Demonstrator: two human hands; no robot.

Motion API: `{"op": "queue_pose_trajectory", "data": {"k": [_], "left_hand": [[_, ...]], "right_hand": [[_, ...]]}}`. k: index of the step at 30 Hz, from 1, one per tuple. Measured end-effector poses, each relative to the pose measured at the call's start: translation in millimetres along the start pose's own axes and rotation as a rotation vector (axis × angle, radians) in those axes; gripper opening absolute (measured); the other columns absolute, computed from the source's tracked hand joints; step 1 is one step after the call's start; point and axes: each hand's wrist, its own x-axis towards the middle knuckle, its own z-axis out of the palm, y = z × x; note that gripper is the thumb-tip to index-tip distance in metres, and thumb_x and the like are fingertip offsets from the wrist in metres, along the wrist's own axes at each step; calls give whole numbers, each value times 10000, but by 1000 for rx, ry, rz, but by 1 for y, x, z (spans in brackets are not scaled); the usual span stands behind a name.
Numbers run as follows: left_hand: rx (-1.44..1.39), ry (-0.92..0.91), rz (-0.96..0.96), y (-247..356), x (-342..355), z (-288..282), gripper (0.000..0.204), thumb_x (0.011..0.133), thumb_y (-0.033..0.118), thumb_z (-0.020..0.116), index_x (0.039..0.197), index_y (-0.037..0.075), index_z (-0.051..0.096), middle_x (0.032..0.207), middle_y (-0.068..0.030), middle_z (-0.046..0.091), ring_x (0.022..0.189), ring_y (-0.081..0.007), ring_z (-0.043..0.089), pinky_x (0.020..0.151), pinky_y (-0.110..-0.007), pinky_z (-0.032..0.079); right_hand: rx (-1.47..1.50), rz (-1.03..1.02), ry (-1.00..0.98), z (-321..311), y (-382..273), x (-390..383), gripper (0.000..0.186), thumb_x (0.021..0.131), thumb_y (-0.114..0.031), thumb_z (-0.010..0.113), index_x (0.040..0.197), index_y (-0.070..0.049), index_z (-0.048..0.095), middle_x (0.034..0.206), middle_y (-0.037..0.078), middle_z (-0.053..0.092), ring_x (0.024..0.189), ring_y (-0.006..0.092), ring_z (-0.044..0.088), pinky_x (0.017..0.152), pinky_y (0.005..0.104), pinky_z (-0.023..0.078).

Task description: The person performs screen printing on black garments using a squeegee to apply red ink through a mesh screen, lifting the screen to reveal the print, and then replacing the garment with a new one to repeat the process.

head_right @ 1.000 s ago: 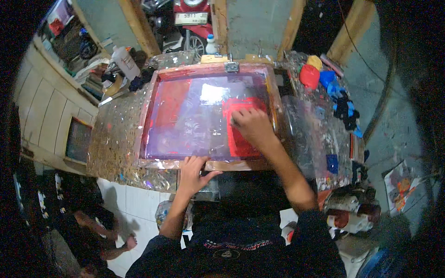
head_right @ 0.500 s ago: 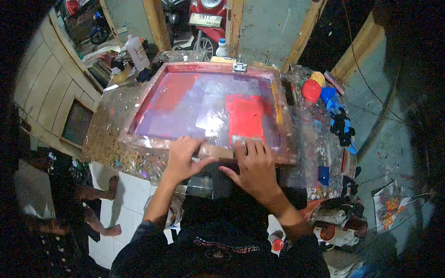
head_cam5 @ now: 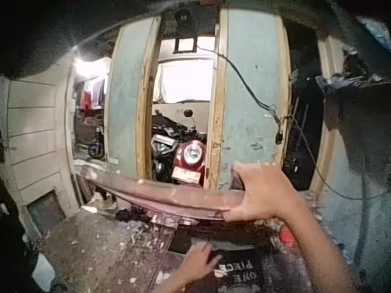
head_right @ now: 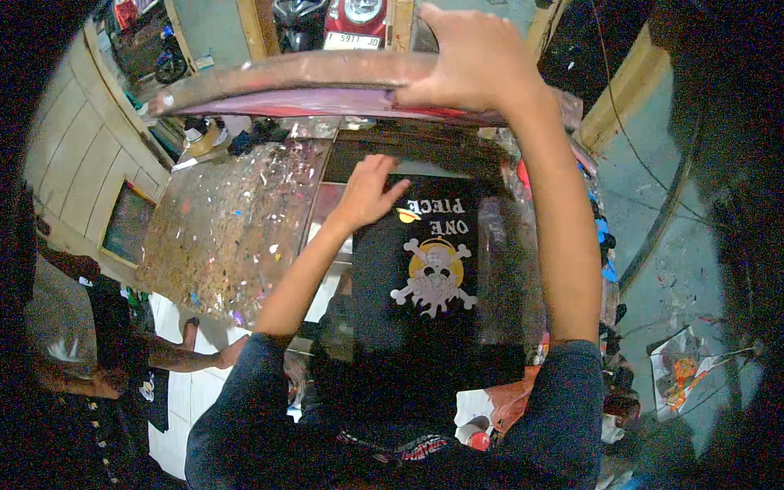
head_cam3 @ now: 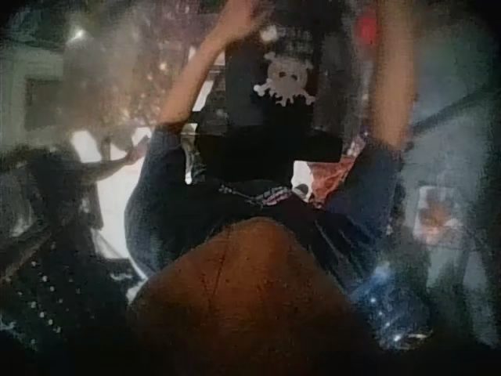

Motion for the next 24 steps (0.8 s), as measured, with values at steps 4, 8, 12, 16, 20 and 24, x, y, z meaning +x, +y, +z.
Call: {"op": "queue_pose_trajectory", "data": {"k": [4, 8, 12, 16, 20, 24], "left_hand": [[257, -191, -238, -79, 5, 80, 615, 920, 568, 644, 1073, -27, 660, 1122, -231, 677, 1145, -394, 595, 977, -527, 448], [153, -512, -306, -77, 27, 78, 662, 925, 587, 628, 1106, -47, 687, 1194, -273, 675, 1230, -422, 580, 1045, -519, 442], [143, -310, -51, -52, 31, 52, 525, 949, 529, 646, 986, 6, 658, 953, -271, 699, 980, -442, 673, 835, -532, 522], [182, -211, 55, -24, 25, -34, 406, 997, 455, 606, 1021, 50, 619, 777, -236, 694, 755, -447, 688, 677, -544, 550], [276, -96, -206, -24, -14, -176, 378, 1005, 430, 621, 962, 55, 629, 783, -241, 684, 750, -456, 682, 657, -535, 529], [643, -20, -413, -88, -98, -318, 393, 992, 430, 648, 968, 38, 631, 754, -228, 663, 733, -442, 672, 649, -513, 520]], "right_hand": [[49, -50, 87, 5, 20, 23, 916, 566, -643, 824, 1099, 86, 668, 994, 303, 714, 972, 430, 702, 881, 470, 554], [-12, -61, 102, 4, 31, 34, 962, 566, -651, 803, 1136, 113, 669, 1060, 336, 702, 1009, 463, 689, 930, 474, 547], [67, -35, 18, -13, 26, 36, 971, 571, -653, 804, 1156, 112, 675, 1085, 335, 703, 1009, 445, 698, 935, 465, 550], [105, -57, 12, 4, 40, 61, 984, 555, -657, 834, 1162, 102, 677, 1100, 313, 713, 1021, 433, 698, 931, 437, 558], [19, 112, -34, -15, 27, 56, 966, 565, -673, 846, 1139, 88, 690, 1098, 299, 715, 1066, 397, 694, 948, 442, 547], [-83, -192, 193, 39, 136, 94, 1034, 667, -521, 852, 1477, 18, 501, 1432, 271, 576, 1344, 369, 557, 1149, 427, 409]]}}
